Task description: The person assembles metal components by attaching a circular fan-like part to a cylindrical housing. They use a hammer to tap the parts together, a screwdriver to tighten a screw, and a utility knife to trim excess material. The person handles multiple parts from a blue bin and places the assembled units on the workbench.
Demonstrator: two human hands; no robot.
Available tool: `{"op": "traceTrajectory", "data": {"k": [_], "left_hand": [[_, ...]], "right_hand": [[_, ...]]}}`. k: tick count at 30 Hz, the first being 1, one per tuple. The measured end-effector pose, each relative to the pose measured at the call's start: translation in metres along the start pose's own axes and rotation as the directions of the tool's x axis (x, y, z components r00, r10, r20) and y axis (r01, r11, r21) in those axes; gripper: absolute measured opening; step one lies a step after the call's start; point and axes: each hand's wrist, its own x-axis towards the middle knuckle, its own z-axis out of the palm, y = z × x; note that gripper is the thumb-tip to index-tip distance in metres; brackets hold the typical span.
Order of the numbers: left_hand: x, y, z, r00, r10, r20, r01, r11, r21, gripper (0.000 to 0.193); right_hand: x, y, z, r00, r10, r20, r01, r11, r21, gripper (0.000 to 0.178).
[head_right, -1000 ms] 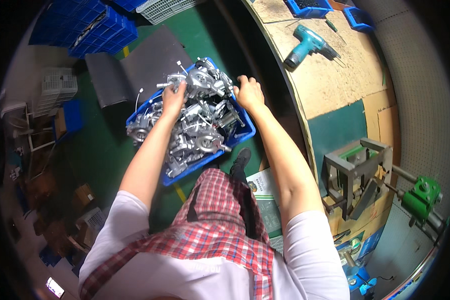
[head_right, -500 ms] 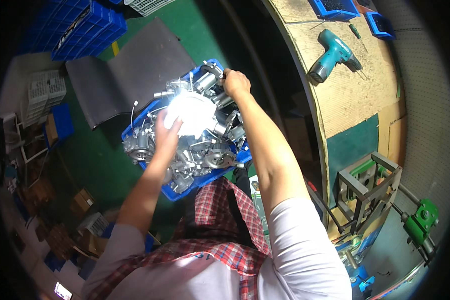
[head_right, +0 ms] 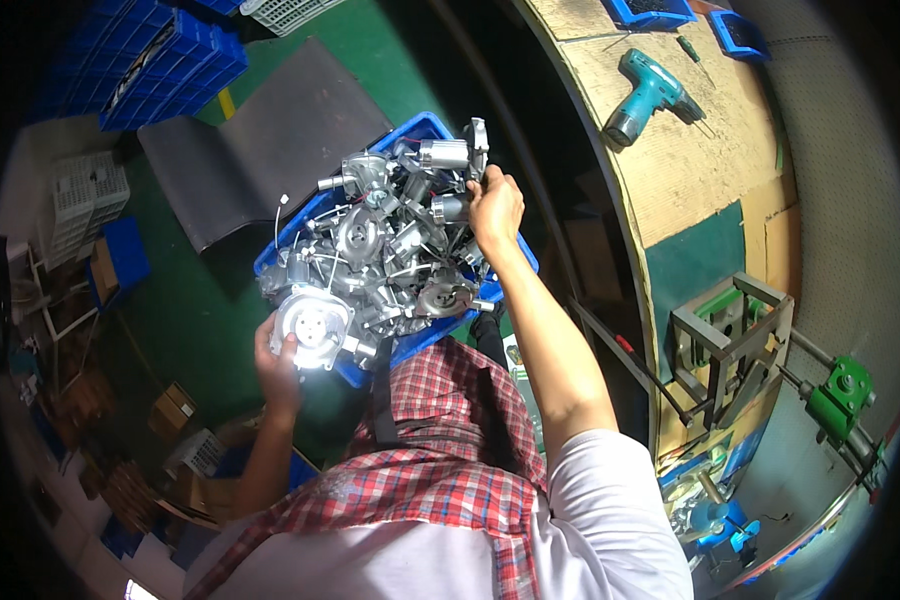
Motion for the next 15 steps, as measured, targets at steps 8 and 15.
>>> {"op": "traceTrajectory", "data": {"k": [8,15], "left_hand": [[0.001,0.018,0.021,0.972,0.162,0.169,-0.177,0.981,0.076,0.041],[-0.013,0.062,0.094,0.796,0.306,0.522,-0.452,0.875,0.176,0.041]], "right_hand": [[-0.119,0.027,-0.104,0.985,-0.081,-0.153,0.079,0.997,-0.020,0.012],[-0.269,0.065,-0.219,0.974,0.018,-0.224,-0.047,0.991,-0.127,0.013]]}}
